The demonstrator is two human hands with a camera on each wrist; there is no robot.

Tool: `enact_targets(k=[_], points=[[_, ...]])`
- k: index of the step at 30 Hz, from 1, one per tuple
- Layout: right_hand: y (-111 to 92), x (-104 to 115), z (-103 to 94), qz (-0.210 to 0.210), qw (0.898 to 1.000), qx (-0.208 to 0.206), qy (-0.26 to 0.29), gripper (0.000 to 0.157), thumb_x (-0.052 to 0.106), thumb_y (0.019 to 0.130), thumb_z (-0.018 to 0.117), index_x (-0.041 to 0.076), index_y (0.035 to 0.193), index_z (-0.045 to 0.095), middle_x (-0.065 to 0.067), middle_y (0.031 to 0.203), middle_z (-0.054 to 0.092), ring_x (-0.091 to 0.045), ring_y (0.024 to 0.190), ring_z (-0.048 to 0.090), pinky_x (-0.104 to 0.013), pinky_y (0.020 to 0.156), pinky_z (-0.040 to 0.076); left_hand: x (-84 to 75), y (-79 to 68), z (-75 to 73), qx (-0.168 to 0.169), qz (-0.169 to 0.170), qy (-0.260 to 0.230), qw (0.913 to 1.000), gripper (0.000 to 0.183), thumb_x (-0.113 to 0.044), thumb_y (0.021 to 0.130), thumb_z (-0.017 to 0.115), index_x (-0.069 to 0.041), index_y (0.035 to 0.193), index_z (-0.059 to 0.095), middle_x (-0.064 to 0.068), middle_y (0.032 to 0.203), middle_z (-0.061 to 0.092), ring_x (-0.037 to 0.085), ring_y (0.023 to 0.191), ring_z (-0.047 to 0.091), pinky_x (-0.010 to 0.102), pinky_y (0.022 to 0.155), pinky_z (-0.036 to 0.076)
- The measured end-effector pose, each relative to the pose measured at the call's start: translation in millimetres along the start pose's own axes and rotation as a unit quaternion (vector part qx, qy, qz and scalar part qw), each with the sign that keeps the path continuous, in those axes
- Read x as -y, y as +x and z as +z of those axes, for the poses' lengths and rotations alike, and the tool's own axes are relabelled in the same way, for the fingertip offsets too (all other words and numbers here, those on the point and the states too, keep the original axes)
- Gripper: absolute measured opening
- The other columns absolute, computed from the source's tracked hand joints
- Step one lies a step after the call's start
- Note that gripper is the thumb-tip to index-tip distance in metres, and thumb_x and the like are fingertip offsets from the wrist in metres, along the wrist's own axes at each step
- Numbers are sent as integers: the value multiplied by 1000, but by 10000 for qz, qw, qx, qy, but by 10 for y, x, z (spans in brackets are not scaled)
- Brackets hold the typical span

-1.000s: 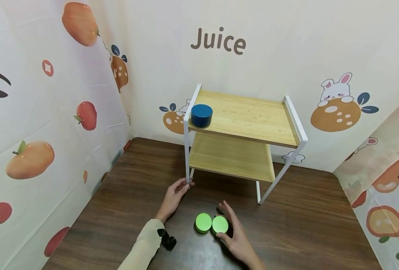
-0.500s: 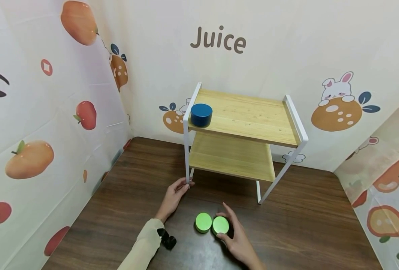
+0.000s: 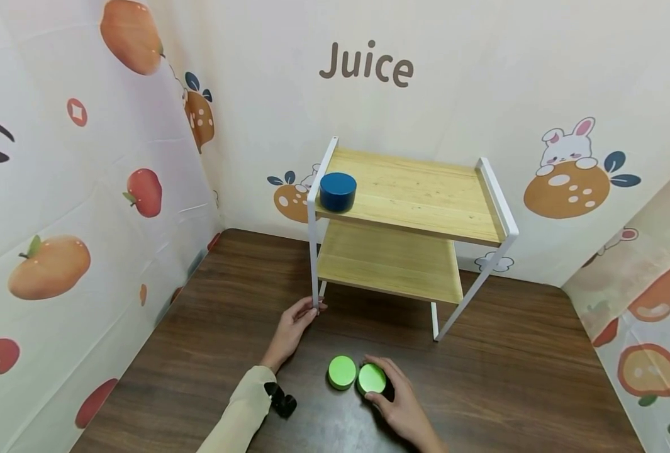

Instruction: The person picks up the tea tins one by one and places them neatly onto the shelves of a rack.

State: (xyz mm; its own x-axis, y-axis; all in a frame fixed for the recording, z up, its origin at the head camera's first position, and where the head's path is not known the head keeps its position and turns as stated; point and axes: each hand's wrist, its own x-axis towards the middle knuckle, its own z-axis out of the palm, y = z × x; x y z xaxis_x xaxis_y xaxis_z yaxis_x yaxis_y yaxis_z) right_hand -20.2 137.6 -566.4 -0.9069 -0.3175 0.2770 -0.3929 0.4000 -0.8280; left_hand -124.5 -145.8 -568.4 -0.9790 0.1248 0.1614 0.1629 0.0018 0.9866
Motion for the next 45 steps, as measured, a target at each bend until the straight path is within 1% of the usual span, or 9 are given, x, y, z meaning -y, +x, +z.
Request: enact_targets(k=[4, 13, 21, 25, 28, 32, 35, 40, 45], points=[[-7, 2, -23, -4, 10000, 67, -41, 64, 12, 84, 87, 10, 143, 64, 3, 137, 68, -11, 131, 62, -8, 110, 35, 1, 3, -2, 26, 68, -12, 10000, 41, -17, 111, 55, 8, 144, 57, 26, 132, 69, 34, 128, 66, 23, 102, 53], [-23, -10, -33, -252, 9996, 47, -74, 58, 9, 82, 87, 8, 137, 67, 1, 133, 68, -12, 128, 62, -7, 109, 34, -12, -1, -1, 36, -16, -142, 9999, 42, -17, 111, 56, 9, 144, 57, 30, 133, 68, 45, 131, 61, 17, 101, 50], [-12, 13, -55, -391, 9991, 32, -130, 56, 9, 83, 87, 10, 135, 67, 0, 132, 69, -14, 127, 63, -8, 110, 35, -24, 3, -7, 3, 20, 47, 10000, 39, -16, 111, 56, 5, 144, 58, 27, 132, 69, 42, 131, 61, 17, 102, 49], [-10, 16, -49, -618, 9978, -22, -227, 56, 7, 82, 87, 11, 134, 67, -3, 129, 69, -15, 123, 64, -9, 109, 35, -22, 1, -9, 12, 23, 34, 10000, 40, -16, 111, 56, 6, 144, 58, 27, 132, 69, 43, 131, 62, 17, 101, 49], [-15, 10, -49, -654, 9976, -17, -239, 56, 8, 82, 87, 11, 134, 67, -3, 129, 69, -17, 122, 65, -9, 109, 35, -22, 2, -6, 28, 15, -6, 10000, 41, -16, 111, 56, 7, 144, 58, 28, 132, 69, 44, 131, 62, 17, 101, 49], [-22, -1, -57, -409, 9990, 63, -184, 58, 9, 82, 87, 11, 136, 67, 2, 132, 68, -15, 126, 63, -9, 110, 34, -32, -2, -2, 42, 8, -32, 10000, 41, -16, 111, 56, 7, 144, 57, 28, 133, 69, 45, 132, 61, 17, 102, 49], [-28, -11, -65, -280, 9994, 151, -164, 63, 4, 79, 88, 11, 137, 66, 3, 134, 67, -14, 128, 62, -9, 111, 34, -48, -10, 1, 28, -28, -3, 10000, 40, -16, 111, 56, 6, 144, 58, 27, 133, 69, 44, 133, 60, 17, 101, 49], [-33, -7, -74, -470, 9984, 196, -243, 71, -6, 72, 86, 9, 138, 65, 1, 135, 66, -16, 128, 62, -9, 112, 33, -59, -15, 4, 14, -73, 10, 10000, 40, -16, 111, 55, 5, 144, 58, 26, 133, 69, 44, 133, 60, 17, 102, 49], [-34, 1, -85, -480, 9981, 285, -253, 73, -11, 72, 84, 8, 140, 63, 1, 136, 65, -15, 129, 61, -8, 113, 32, -48, -13, 4, 29, -33, -11, 10000, 40, -16, 111, 56, 5, 145, 58, 27, 133, 69, 44, 132, 61, 18, 102, 49]])
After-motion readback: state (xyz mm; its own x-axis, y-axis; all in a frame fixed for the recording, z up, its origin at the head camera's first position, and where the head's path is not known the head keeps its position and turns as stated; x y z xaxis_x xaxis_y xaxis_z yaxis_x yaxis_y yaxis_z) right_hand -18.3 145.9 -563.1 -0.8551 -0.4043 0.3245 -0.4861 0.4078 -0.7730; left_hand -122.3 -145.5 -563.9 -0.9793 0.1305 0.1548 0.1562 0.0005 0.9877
